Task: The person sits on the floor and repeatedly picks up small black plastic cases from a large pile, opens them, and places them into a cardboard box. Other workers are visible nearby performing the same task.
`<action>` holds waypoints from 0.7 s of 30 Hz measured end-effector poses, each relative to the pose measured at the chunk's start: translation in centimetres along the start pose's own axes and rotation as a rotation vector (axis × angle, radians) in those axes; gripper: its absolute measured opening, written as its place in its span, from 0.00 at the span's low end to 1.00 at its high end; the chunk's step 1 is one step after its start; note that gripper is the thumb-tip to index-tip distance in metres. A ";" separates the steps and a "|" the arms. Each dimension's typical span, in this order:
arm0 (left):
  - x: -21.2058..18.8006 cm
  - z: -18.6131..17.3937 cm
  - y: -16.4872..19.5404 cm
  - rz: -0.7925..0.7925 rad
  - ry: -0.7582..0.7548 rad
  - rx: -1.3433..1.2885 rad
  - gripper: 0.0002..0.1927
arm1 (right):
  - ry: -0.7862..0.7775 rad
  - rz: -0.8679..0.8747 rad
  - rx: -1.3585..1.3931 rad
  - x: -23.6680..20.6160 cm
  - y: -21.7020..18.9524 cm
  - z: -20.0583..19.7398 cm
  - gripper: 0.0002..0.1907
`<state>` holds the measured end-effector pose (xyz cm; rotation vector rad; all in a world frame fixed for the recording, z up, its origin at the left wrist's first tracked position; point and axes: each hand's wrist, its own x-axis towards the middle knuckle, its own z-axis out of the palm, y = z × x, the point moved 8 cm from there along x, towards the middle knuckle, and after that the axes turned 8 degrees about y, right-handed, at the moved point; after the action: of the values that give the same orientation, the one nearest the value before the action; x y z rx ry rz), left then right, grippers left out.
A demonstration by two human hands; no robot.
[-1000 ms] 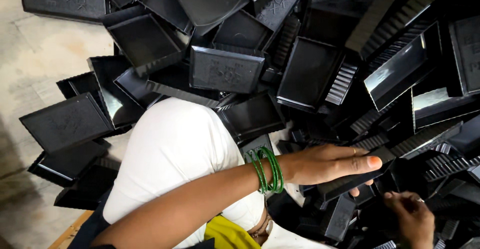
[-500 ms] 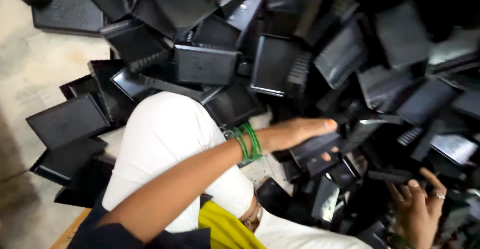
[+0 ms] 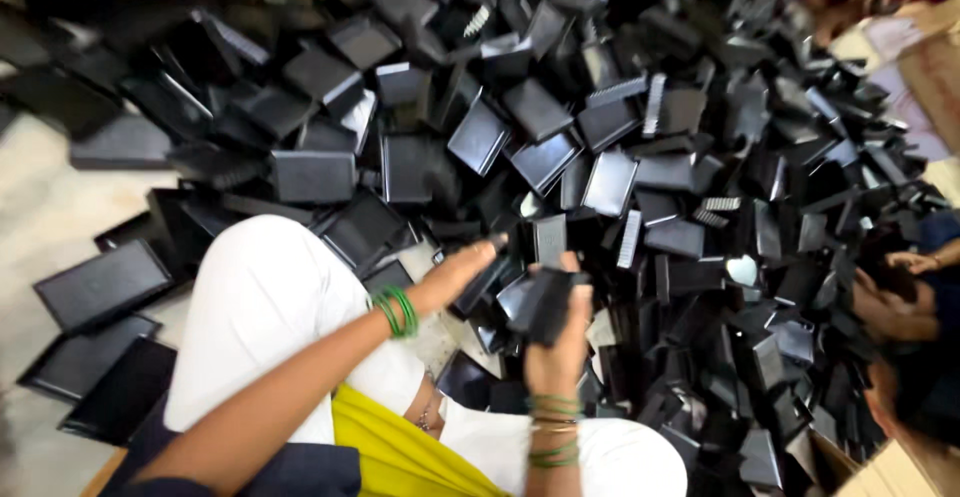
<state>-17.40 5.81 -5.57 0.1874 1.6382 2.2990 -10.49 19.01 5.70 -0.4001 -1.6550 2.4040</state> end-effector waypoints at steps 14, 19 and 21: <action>-7.7 5.8 8.6 0.418 0.437 0.559 0.31 | -0.038 -0.317 -0.209 -4.7 -1.8 4.1 0.27; -8.0 5.5 10.6 0.494 0.500 0.574 0.22 | 0.093 -0.726 -0.566 -3.6 -5.7 2.9 0.28; -8.1 5.4 10.3 0.359 0.472 0.628 0.28 | 0.247 -0.712 -0.700 -2.5 -6.4 1.1 0.28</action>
<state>-9.99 4.94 6.48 0.0788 2.7413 2.0774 -8.47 19.53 12.31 -0.1428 -2.0226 1.2004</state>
